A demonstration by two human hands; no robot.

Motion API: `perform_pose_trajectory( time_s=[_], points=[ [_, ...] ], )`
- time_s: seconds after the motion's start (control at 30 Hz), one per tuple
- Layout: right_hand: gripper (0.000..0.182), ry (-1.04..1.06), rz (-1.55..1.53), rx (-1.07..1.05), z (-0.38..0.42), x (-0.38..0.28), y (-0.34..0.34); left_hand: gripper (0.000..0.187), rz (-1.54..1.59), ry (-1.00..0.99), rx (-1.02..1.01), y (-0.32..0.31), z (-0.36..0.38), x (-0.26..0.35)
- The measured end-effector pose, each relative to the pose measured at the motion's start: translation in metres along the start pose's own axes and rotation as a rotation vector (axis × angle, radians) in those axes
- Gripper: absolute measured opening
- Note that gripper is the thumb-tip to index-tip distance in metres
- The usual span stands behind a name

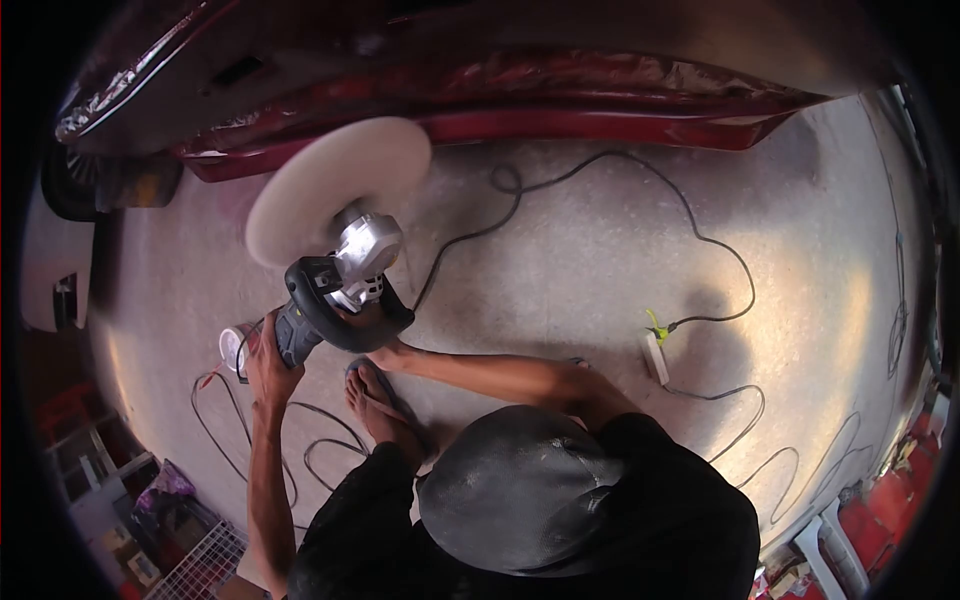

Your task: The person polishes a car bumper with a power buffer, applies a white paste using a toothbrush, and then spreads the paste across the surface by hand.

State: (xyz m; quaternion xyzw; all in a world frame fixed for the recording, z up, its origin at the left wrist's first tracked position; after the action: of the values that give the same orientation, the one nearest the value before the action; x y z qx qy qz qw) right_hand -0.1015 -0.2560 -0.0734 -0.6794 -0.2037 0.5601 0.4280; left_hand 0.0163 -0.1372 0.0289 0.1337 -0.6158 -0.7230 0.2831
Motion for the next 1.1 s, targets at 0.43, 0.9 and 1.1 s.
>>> perform_pose_trajectory(
  time_s=[0.43, 0.9, 1.1],
  points=[
    [0.057, 0.474, 0.285, -0.067, -0.010, -0.079, 0.044, 0.077, -0.128, -0.391, 0.193, 0.004, -0.078, 0.076],
    [0.045, 0.954, 0.797, 0.678, 0.137, -0.227, 0.159, 0.082, -0.088, -0.646, 0.150, -0.034, -0.126, 0.257],
    [0.072, 0.633, 0.110, 0.220, 0.120, -0.226, 0.197, 0.094, -0.138, -0.597, -0.001, -0.041, -0.123, 0.293]
  ],
)
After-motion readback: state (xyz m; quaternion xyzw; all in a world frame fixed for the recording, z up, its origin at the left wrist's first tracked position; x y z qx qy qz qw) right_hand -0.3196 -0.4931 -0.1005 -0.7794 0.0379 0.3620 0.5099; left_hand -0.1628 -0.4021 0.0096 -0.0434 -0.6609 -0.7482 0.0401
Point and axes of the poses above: each hand's wrist, its own z-axis away from the middle knuckle, its own y-axis out of the back of the hand, x = y × z, the point moved 8 cm from there along -z, towards the middle knuckle, and after that the axes turned 10 degrees about -x, right-handed, at the moved point
